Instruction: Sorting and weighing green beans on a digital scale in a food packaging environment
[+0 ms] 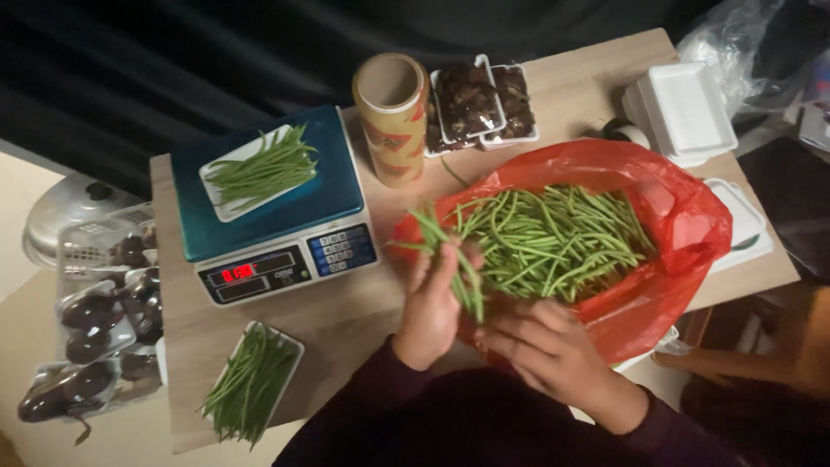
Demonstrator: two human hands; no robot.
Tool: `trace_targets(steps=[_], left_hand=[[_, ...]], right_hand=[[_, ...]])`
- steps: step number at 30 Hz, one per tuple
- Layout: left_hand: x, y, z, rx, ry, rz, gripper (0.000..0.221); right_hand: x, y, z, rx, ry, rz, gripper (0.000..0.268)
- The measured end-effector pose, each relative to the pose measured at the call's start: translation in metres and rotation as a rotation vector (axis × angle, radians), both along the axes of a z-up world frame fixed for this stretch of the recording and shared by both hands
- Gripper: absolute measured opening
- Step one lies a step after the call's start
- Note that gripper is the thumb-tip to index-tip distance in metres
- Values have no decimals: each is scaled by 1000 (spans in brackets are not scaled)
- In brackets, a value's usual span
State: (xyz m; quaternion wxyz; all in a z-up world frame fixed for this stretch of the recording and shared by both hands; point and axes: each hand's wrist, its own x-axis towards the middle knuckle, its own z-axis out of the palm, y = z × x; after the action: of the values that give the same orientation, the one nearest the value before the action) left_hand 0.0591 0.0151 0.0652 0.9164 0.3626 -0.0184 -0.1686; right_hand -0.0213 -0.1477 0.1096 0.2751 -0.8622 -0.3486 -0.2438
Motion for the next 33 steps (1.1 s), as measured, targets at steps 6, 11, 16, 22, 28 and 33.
trace_targets(steps=[6,11,16,22,28,33], left_hand=[[11,32,4,108,-29,67,27],[7,30,-13,34,92,42,28],[6,26,-12,52,105,-8,29],[-3,18,-16,-25,174,-134,28],[-15,-4,-9,-42,207,-272,24],[-9,-8,13,-124,229,-280,21]], right_hand=[[18,-98,-52,-272,-141,-80,12],[37,-176,-87,-566,319,-725,30],[47,-196,-95,-435,560,-764,34],[40,-158,-9,544,484,-775,8],[33,-91,30,1152,434,-523,9],[25,-52,20,1158,440,-303,9]])
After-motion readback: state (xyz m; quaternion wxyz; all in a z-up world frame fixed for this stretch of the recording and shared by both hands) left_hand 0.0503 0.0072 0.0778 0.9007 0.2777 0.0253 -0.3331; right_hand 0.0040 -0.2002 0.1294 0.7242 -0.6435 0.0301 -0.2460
